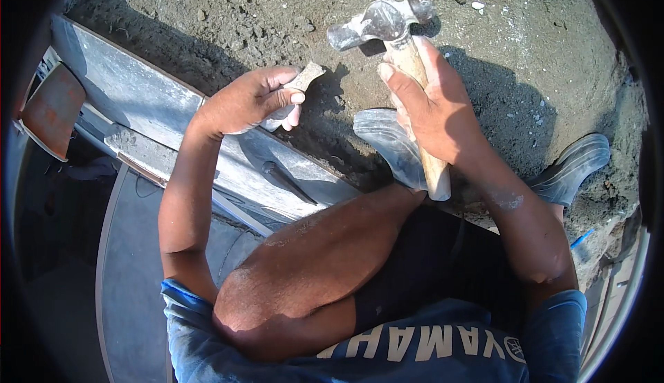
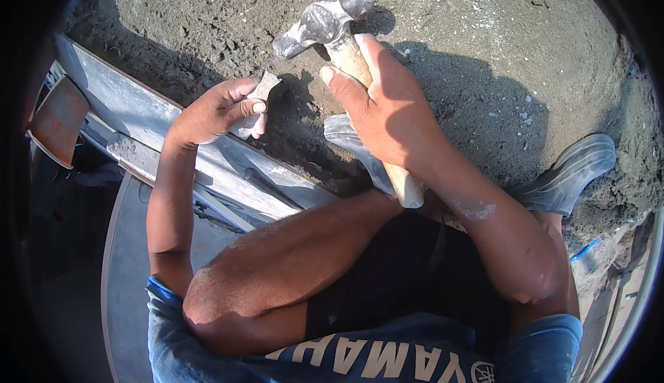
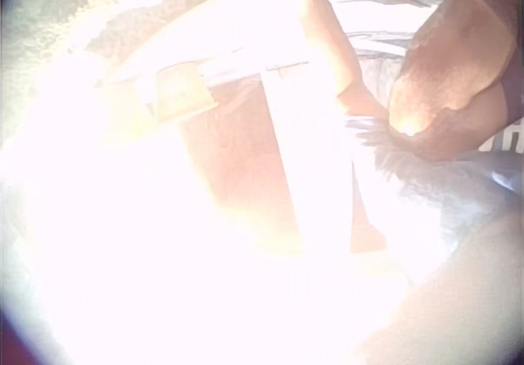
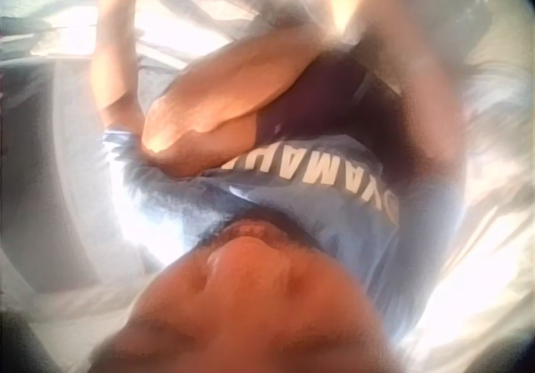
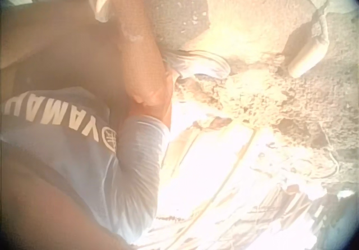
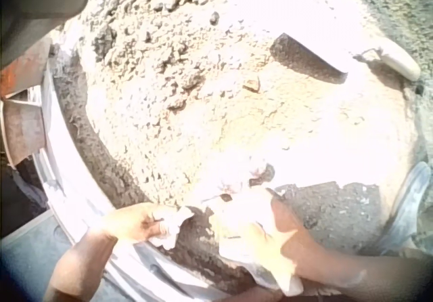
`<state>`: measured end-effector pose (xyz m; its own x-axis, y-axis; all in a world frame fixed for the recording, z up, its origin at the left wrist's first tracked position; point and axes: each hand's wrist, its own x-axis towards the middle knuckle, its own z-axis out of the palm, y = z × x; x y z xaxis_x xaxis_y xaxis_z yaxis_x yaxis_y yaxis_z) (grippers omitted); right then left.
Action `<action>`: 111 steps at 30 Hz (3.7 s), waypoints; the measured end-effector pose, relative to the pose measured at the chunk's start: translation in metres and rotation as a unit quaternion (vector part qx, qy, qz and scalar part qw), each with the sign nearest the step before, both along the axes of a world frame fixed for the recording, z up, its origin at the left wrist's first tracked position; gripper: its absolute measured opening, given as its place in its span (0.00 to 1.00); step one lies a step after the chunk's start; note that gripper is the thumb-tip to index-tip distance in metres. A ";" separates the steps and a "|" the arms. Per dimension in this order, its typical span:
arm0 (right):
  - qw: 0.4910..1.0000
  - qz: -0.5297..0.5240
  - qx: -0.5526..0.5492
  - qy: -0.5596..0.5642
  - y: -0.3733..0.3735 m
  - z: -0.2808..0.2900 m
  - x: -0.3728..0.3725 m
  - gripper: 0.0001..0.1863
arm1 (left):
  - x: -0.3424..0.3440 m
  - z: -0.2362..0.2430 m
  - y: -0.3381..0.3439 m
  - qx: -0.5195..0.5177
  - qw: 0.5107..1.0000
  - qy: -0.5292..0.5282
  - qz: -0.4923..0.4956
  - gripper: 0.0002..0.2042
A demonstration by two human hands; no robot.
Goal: The person places a large tile onto a prepared bed of sand and mortar, then uses a hammer and chisel to break and remove small pieces of tile along the edge. The person also uses a trowel to smooth the mortar and a hammer to tap the tile into place.
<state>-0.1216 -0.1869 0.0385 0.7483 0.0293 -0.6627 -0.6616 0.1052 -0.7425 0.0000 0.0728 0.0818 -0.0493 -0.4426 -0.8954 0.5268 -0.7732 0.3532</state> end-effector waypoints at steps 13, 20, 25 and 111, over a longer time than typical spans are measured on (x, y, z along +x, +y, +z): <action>0.993 0.043 0.043 0.104 0.001 0.023 0.011 0.25 | 0.006 0.002 -0.003 -0.013 1.000 0.026 -0.004 0.09; 0.991 -0.057 0.053 0.107 -0.010 0.015 0.015 0.28 | 0.004 -0.004 0.002 -0.047 0.998 0.025 0.019 0.08; 0.996 0.083 -0.017 -0.015 -0.002 0.009 -0.007 0.16 | 0.010 0.001 0.000 -0.048 0.998 0.017 -0.029 0.08; 0.994 -0.022 0.076 0.072 -0.004 0.011 0.049 0.19 | 0.039 0.002 0.008 0.021 0.998 0.031 0.054 0.05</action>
<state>-0.0725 -0.1909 0.0499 0.6484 0.1068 -0.7538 -0.7526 0.2395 -0.6134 0.0392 0.0811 0.0843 -0.0595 -0.4111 -0.9096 0.6278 -0.7239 0.2861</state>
